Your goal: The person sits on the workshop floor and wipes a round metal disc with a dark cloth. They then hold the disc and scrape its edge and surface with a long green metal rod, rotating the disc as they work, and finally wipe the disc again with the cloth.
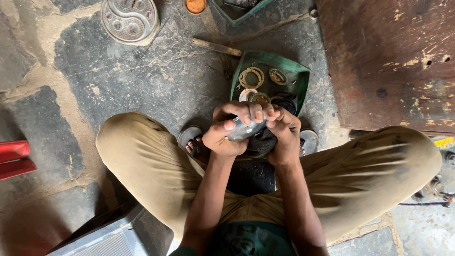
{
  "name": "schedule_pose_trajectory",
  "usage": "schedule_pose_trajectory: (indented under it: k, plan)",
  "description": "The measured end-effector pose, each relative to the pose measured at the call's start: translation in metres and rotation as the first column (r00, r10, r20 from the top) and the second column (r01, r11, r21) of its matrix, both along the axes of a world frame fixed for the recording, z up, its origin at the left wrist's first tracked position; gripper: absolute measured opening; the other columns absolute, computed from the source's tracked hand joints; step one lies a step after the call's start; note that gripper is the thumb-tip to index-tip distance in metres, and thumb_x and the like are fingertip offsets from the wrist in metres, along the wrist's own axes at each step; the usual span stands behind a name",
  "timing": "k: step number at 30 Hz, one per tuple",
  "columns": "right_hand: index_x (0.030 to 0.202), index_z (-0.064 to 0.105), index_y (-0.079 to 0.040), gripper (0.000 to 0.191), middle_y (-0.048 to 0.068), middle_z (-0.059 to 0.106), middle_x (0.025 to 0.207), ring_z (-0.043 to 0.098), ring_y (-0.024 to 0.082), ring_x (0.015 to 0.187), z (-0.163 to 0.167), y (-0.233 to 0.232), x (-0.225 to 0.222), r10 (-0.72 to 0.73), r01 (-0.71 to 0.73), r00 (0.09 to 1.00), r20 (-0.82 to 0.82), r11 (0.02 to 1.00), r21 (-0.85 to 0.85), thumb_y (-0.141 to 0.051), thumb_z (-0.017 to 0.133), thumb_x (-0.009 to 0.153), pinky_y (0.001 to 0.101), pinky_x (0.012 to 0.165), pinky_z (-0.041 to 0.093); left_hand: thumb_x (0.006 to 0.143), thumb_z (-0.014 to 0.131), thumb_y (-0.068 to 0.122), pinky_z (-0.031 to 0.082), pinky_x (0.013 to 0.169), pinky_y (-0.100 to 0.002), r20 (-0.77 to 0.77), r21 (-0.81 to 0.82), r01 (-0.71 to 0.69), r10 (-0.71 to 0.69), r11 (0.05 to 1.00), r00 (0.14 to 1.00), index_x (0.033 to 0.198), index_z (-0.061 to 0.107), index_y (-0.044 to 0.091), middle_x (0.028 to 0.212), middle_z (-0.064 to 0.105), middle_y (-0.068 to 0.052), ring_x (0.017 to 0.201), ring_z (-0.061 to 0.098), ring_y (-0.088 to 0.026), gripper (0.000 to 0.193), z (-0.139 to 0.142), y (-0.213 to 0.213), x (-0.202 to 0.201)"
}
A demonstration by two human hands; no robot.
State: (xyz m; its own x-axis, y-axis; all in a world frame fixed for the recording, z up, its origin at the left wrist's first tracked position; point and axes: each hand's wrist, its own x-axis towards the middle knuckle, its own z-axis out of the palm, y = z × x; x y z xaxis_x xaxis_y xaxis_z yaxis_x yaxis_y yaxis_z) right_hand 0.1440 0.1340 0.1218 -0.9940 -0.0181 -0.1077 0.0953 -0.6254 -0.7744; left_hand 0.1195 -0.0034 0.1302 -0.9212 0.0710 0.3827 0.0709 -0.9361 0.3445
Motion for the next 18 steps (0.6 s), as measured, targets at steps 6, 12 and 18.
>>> schedule_pose_trajectory:
  k: [6, 12, 18]
  plan:
    - [0.089, 0.065, -0.004, 0.002, 0.001, 0.064, 0.097, 0.057, 0.011, 0.094, 0.0006, 0.0018, -0.0011, -0.004, 0.004, 1.000, 0.009, 1.000, 0.001, -0.002, 0.065, 0.088, 0.0281, 0.091, 0.046, 0.095, 0.052, 0.024, 0.047, 0.104, -0.051, 0.044, 0.024, 0.016, -0.017, 1.000, 0.999, 0.102, 0.064, -0.003, 0.100, 0.067, -0.020, 0.102, 0.061, -0.034, 0.031, -0.0011, 0.0025, 0.0014]
    - [0.084, 0.057, -0.006, 0.012, 0.000, 0.061, 0.097, 0.053, 0.011, 0.095, -0.0019, 0.0012, -0.0028, 0.013, -0.005, 0.995, -0.098, 0.997, 0.078, 0.000, 0.066, 0.088, 0.0288, 0.092, 0.044, 0.096, 0.050, 0.026, 0.046, 0.106, -0.052, 0.051, 0.067, 0.036, -0.039, 0.997, 0.998, 0.104, 0.064, -0.002, 0.104, 0.065, -0.019, 0.110, 0.060, -0.039, 0.032, -0.0011, 0.0006, -0.0013]
    - [0.080, 0.056, -0.003, 0.008, 0.001, 0.061, 0.089, 0.052, 0.011, 0.088, -0.0044, 0.0024, -0.0020, -0.010, 0.012, 1.000, -0.022, 0.995, 0.100, 0.000, 0.062, 0.085, 0.0286, 0.087, 0.043, 0.095, 0.050, 0.026, 0.046, 0.104, -0.052, 0.037, 0.037, 0.041, -0.042, 0.998, 0.998, 0.104, 0.064, -0.001, 0.106, 0.064, -0.019, 0.107, 0.059, -0.038, 0.031, -0.0018, -0.0017, -0.0011]
